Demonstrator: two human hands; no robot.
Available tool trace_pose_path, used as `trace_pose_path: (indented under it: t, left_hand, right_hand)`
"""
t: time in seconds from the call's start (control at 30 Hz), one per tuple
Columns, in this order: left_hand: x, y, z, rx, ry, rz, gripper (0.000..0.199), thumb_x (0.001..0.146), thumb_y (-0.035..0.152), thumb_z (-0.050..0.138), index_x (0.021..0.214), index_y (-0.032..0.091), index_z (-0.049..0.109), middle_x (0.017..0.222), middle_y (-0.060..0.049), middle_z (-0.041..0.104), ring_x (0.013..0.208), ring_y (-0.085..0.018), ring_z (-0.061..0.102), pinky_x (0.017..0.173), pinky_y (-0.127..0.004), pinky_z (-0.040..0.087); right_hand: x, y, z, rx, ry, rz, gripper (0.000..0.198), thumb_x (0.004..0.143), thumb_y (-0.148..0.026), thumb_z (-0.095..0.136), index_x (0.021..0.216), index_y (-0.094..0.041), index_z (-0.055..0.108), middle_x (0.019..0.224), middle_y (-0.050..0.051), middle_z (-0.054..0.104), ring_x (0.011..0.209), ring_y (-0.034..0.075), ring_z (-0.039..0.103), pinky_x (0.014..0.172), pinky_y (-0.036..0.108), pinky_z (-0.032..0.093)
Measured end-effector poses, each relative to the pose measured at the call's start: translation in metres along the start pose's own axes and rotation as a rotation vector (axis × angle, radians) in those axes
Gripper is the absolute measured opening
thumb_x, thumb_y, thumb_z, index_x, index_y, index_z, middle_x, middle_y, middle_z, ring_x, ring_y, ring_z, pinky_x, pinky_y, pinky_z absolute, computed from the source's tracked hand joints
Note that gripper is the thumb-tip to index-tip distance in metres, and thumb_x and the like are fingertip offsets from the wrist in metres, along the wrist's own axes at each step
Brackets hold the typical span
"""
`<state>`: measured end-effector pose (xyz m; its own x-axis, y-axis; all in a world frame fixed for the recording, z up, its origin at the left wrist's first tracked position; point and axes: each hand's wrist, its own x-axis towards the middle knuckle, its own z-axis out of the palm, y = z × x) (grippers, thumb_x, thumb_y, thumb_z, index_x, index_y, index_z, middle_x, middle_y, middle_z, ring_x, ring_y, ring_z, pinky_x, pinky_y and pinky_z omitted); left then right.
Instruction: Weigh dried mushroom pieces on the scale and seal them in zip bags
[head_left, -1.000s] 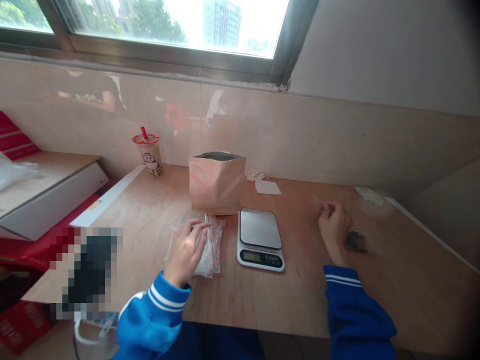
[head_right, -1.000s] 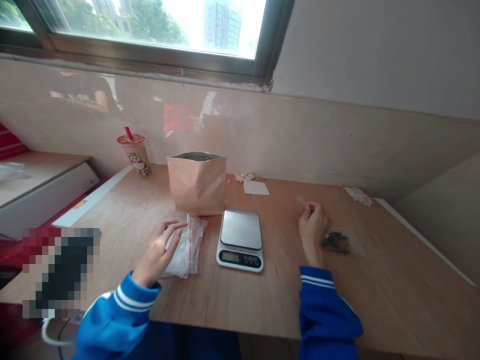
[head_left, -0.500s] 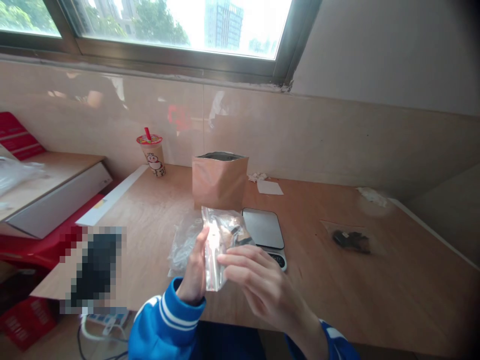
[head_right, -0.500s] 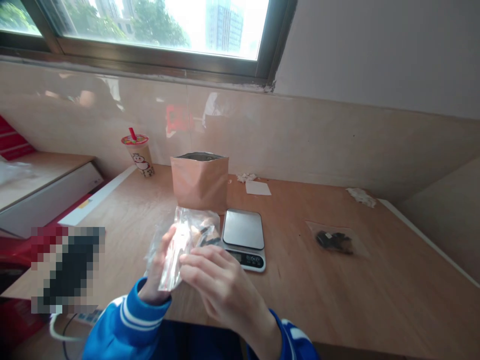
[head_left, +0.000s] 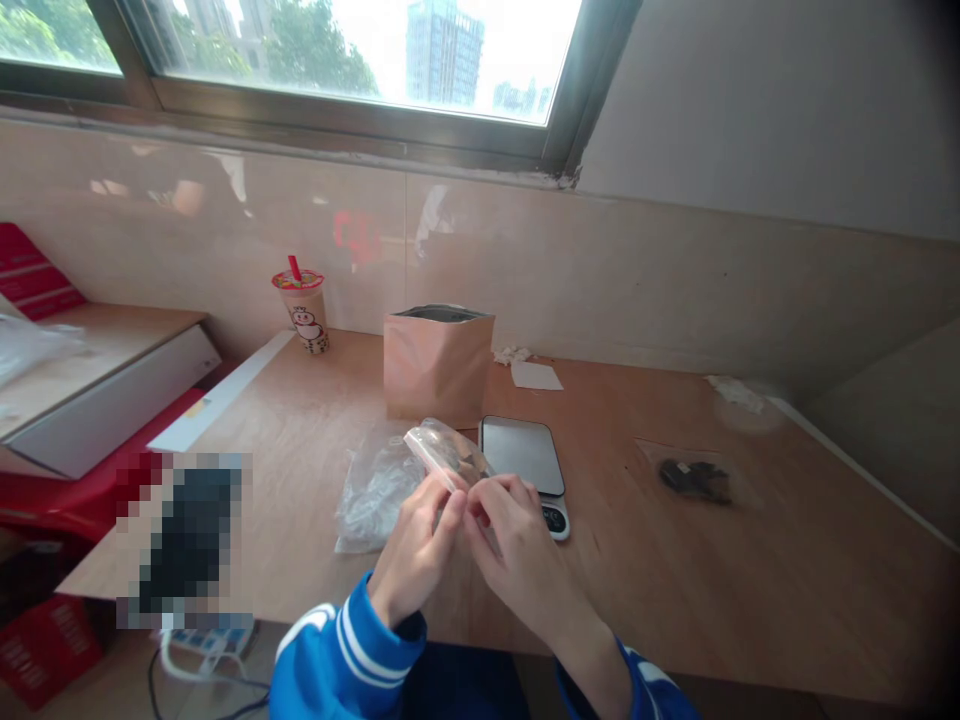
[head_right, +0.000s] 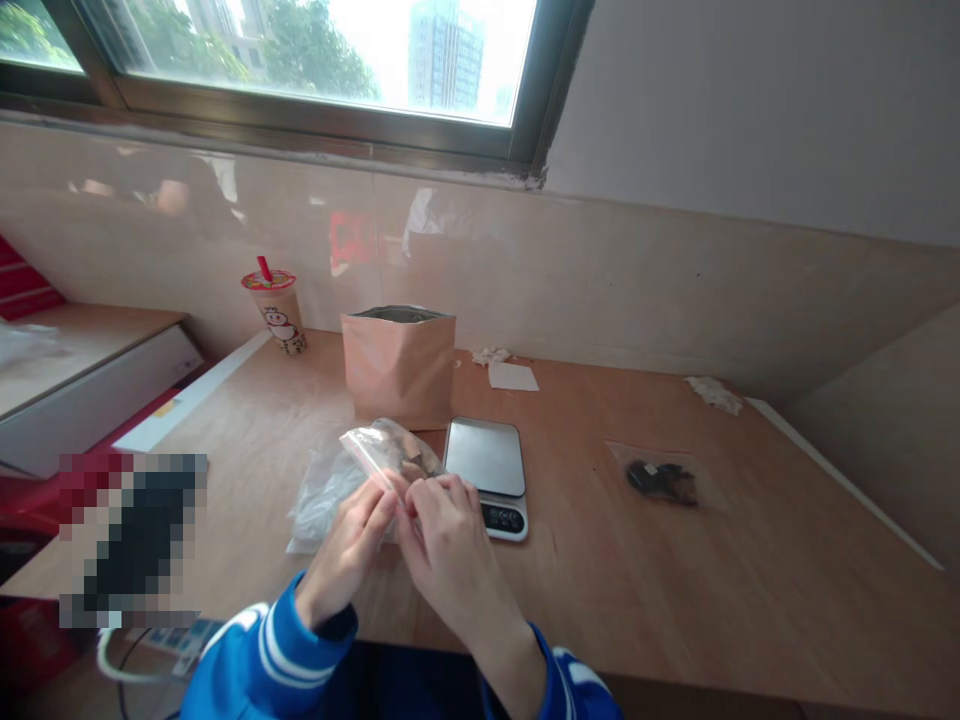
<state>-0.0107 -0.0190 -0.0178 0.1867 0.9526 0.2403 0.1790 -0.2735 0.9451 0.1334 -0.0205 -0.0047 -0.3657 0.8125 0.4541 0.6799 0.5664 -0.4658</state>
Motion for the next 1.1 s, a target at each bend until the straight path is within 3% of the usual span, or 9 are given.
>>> trace_pose_path:
  t: [0.3,0.63,0.8,0.87,1.0,1.1]
  left_hand:
    - [0.003,-0.001,0.001,0.071,0.096,-0.052,0.031,0.095,0.041,0.040,0.077,0.020,0.054,0.078,-0.003,0.059,0.075,-0.017,0.055,0.074,-0.028,0.044]
    - [0.004,-0.005,0.003,0.019,0.092,-0.050,0.032,0.093,0.043,0.044,0.075,0.019,0.055,0.078,-0.004,0.059,0.074,-0.018,0.055,0.072,-0.029,0.045]
    - [0.005,-0.013,-0.003,-0.080,0.066,-0.126,0.036,0.092,0.046,0.045,0.072,0.018,0.053,0.071,-0.001,0.055,0.069,-0.015,0.051,0.065,-0.026,0.043]
    - [0.005,-0.013,-0.008,-0.042,0.065,-0.110,0.037,0.092,0.046,0.046,0.068,0.018,0.051,0.068,0.000,0.052,0.066,-0.014,0.049,0.063,-0.025,0.041]
    - [0.005,-0.008,-0.022,0.060,0.243,-0.097,0.036,0.091,0.045,0.047,0.067,0.019,0.048,0.065,0.001,0.049,0.063,-0.013,0.048,0.060,-0.023,0.037]
    - [0.006,-0.010,-0.031,0.041,0.248,-0.119,0.040,0.090,0.049,0.049,0.064,0.019,0.047,0.062,0.001,0.048,0.063,-0.013,0.047,0.059,-0.023,0.036]
  right_hand:
    - [0.001,0.006,0.005,0.052,-0.041,0.051,0.029,0.101,-0.021,0.030,0.077,-0.022,0.046,0.073,0.000,0.056,0.075,0.017,0.053,0.075,0.032,0.037]
    - [0.008,0.006,0.015,-0.003,-0.024,0.074,0.025,0.092,-0.020,0.049,0.067,-0.021,0.044,0.063,-0.002,0.054,0.066,0.016,0.052,0.072,0.031,0.035]
    - [0.012,0.003,0.007,0.222,-0.094,0.086,0.029,0.097,-0.026,0.044,0.069,-0.021,0.050,0.065,-0.003,0.056,0.064,0.013,0.050,0.068,0.029,0.037]
    - [0.012,0.011,0.005,0.331,-0.013,0.155,0.032,0.098,-0.033,0.042,0.069,-0.021,0.051,0.064,-0.003,0.054,0.061,0.013,0.048,0.064,0.027,0.038]
    - [0.010,0.037,0.000,0.490,0.424,0.403,0.041,0.094,-0.049,0.043,0.064,-0.023,0.037,0.056,-0.006,0.036,0.051,0.011,0.035,0.049,0.024,0.032]
    - [0.012,0.043,-0.007,0.615,0.453,0.404,0.042,0.092,-0.051,0.047,0.063,-0.023,0.035,0.057,-0.006,0.037,0.052,0.011,0.037,0.049,0.024,0.034]
